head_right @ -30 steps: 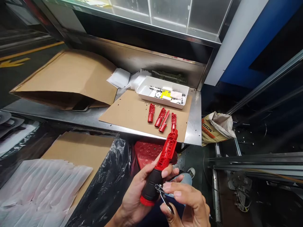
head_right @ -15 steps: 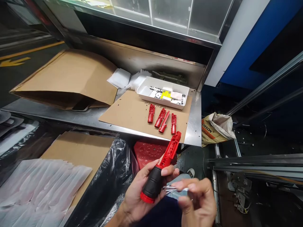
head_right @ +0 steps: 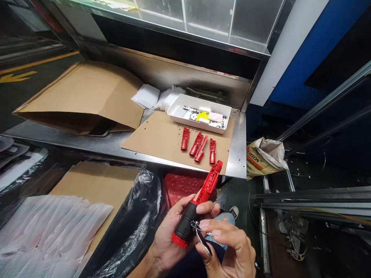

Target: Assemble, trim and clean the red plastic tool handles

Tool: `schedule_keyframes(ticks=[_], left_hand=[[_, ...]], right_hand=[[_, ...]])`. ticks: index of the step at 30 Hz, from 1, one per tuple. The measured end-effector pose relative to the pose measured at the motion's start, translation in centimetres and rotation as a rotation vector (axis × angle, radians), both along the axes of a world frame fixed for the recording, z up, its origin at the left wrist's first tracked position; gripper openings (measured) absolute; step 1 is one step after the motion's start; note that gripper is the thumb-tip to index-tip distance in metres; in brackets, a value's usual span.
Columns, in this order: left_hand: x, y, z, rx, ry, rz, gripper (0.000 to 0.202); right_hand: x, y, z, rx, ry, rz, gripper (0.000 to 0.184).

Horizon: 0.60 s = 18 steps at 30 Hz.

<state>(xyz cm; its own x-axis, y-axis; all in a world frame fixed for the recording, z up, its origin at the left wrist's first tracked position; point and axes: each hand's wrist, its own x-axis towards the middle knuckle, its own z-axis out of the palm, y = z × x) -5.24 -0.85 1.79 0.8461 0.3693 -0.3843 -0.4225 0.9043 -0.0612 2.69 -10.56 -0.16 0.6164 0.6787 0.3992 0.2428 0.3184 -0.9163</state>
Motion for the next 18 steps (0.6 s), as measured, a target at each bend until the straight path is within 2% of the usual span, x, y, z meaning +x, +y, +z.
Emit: schedule_keyframes(ticks=[4, 8, 10, 12, 15, 16, 18], left_hand=[[0.1, -0.1, -0.2, 0.026, 0.025, 0.006, 0.037], [0.2, -0.1, -0.2, 0.002, 0.109, 0.055, 0.040], [0.3, 0.1, -0.3, 0.028, 0.151, 0.050, 0.042], [0.1, 0.3, -0.8, 0.028, 0.203, 0.086, 0.043], [-1.2, 1.0, -2.5, -0.016, 0.370, 0.222, 0.039], [-1.9, 1.2, -3.3, -0.020, 0.444, 0.268, 0.034], [-3.9, 1.4, -4.9, -0.044, 0.558, 0.321, 0.019]], right_hand=[[-0.4, 0.3, 0.0, 0.000, -0.043, -0.044, 0.017], [-0.3, 0.5, -0.6, 0.005, -0.083, -0.089, 0.018], [0.9, 0.7, -1.2, 0.038, -0.012, -0.049, 0.018], [3.2, 1.4, -2.1, 0.049, 0.113, -0.036, 0.016], [8.0, 4.3, -4.4, -0.150, 0.156, -0.124, 0.027], [9.5, 5.9, -5.5, -0.264, 0.111, -0.144, 0.034], [12.0, 9.9, -8.0, -0.420, 0.019, -0.096, 0.044]])
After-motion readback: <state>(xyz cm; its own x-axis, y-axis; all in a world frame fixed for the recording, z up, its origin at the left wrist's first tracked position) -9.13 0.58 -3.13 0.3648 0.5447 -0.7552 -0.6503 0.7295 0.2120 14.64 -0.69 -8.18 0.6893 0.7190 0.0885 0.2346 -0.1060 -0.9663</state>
